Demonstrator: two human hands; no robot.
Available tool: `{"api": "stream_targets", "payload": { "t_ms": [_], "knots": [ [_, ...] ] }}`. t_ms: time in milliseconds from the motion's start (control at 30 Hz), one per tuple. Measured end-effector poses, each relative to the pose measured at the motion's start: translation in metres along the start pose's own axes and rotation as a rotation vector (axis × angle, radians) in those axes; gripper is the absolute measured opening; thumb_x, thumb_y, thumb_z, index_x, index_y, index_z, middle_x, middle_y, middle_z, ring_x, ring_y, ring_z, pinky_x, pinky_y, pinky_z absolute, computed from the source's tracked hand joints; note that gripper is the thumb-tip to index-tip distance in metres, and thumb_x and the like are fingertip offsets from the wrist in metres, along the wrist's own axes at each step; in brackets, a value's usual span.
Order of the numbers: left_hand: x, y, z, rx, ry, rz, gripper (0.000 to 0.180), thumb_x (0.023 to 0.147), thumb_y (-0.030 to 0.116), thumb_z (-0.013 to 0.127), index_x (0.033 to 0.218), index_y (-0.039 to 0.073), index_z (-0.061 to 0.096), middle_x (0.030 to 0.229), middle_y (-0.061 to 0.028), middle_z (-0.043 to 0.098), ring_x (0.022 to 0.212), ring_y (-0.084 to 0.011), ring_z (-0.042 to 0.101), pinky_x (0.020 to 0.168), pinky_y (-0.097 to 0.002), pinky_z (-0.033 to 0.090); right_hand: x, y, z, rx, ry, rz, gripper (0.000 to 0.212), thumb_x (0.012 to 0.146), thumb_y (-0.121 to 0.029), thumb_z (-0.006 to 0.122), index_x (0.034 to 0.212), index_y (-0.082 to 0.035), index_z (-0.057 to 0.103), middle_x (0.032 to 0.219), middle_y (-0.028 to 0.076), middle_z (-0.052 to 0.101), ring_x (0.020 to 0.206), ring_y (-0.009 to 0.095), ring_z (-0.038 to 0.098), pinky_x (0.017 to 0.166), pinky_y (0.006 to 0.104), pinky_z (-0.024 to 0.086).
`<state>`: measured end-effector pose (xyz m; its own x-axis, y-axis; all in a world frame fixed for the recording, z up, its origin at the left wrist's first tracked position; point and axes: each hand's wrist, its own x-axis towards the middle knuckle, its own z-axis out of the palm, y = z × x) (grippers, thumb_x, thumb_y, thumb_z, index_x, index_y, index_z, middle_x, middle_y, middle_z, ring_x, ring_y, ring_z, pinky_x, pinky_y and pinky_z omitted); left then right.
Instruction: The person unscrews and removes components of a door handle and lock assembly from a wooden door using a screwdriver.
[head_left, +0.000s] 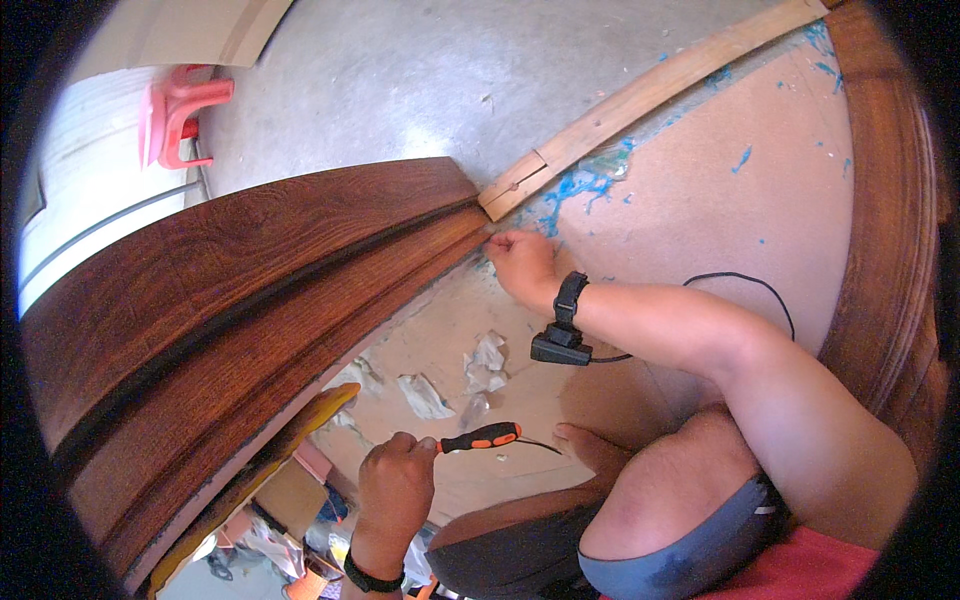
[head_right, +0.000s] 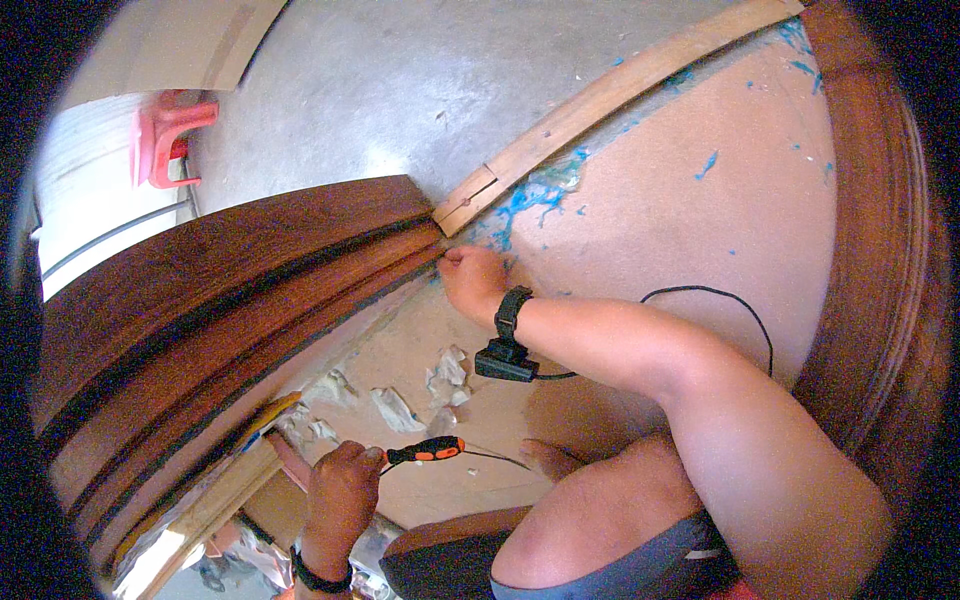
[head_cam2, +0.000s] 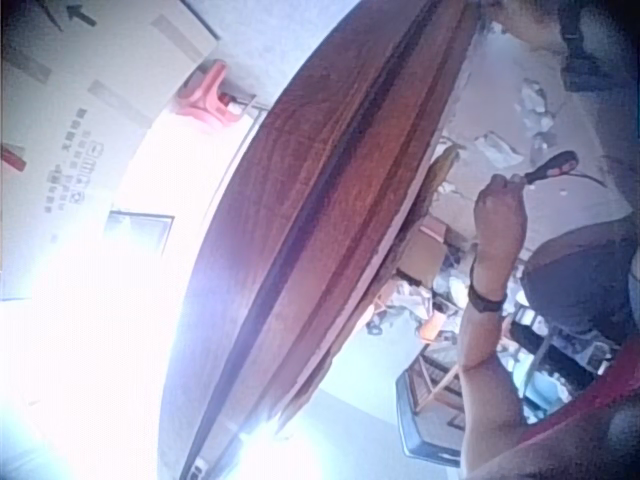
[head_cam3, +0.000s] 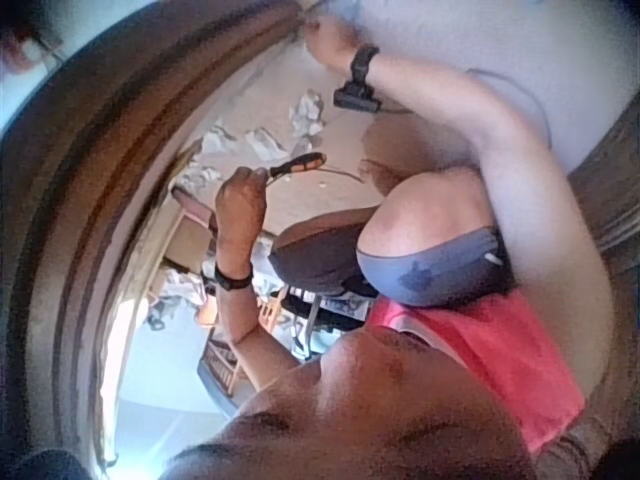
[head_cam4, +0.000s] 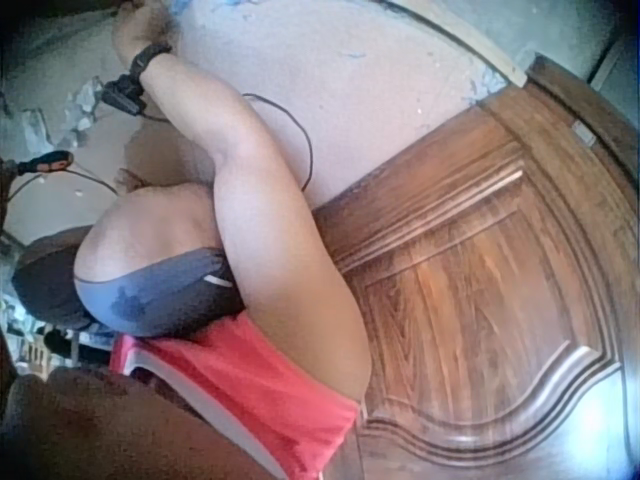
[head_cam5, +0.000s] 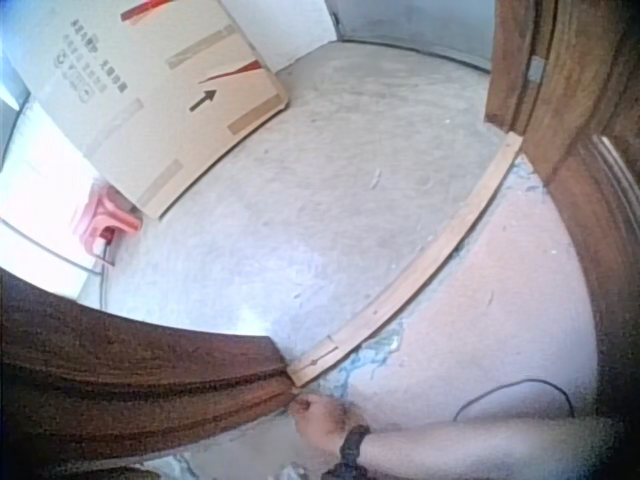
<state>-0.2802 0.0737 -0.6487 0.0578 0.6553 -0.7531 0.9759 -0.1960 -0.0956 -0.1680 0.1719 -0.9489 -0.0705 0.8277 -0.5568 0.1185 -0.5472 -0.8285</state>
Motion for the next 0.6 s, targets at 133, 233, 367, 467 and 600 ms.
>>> {"api": "stream_targets", "payload": {
  "t_ms": [133, 233, 367, 467, 600],
  "knots": [
    [0.000, 0.001, -0.002, -0.037, 0.008, -0.004, 0.007, 0.086, 0.011, 0.060, 0.086, 0.008, 0.066, 0.075, -0.0104, 0.057, 0.068, -0.0316, 0.063, 0.061, -0.0427, 0.052, 0.000, -0.001, 0.004, -0.017, 0.037, 0.031, 0.023, 0.086, -0.023, 0.061, 0.088, -0.003, 0.073, 0.084, 0.020, 0.070, 0.077, 0.037, 0.068, 0.070, 0.0447, 0.053],
    [0.000, 0.001, -0.001, -0.035, 0.000, -0.002, 0.006, 0.086, 0.011, 0.060, 0.085, 0.008, 0.066, 0.075, -0.0104, 0.057, 0.068, -0.0316, 0.063, 0.061, -0.0428, 0.052, 0.000, 0.000, 0.005, 0.030, 0.077, 0.038, 0.023, 0.086, -0.023, 0.061, 0.087, -0.004, 0.073, 0.082, 0.020, 0.070, 0.076, 0.036, 0.068, 0.069, 0.0444, 0.053],
    [0.002, 0.001, 0.001, -0.035, -0.002, -0.001, 0.006, 0.086, 0.011, 0.061, 0.085, 0.008, 0.066, 0.075, -0.0103, 0.057, 0.068, -0.0316, 0.063, 0.062, -0.0427, 0.052, -0.003, -0.002, 0.002, 0.074, 0.055, 0.042, 0.021, 0.086, -0.022, 0.062, 0.086, -0.003, 0.072, 0.080, 0.020, 0.069, 0.074, 0.035, 0.068, 0.067, 0.0438, 0.052],
    [0.003, 0.000, 0.002, -0.029, 0.012, 0.007, 0.006, 0.086, 0.012, 0.061, 0.085, 0.008, 0.065, 0.075, -0.0103, 0.057, 0.068, -0.0314, 0.063, 0.062, -0.0426, 0.051, -0.008, 0.002, 0.000, 0.073, 0.064, -0.015, 0.020, 0.086, -0.021, 0.062, 0.085, -0.003, 0.071, 0.080, 0.019, 0.069, 0.074, 0.035, 0.068, 0.067, 0.0433, 0.052],
    [0.005, 0.003, 0.000, -0.020, 0.005, -0.008, 0.007, 0.086, 0.011, 0.061, 0.085, 0.006, 0.067, 0.075, -0.0117, 0.058, 0.068, -0.0322, 0.063, 0.062, -0.0434, 0.051, -0.014, 0.007, 0.002, 0.094, 0.121, -0.052, 0.021, 0.086, -0.021, 0.062, 0.081, -0.002, 0.069, 0.078, 0.019, 0.069, 0.073, 0.035, 0.068, 0.067, 0.0434, 0.052]
  ]
}}
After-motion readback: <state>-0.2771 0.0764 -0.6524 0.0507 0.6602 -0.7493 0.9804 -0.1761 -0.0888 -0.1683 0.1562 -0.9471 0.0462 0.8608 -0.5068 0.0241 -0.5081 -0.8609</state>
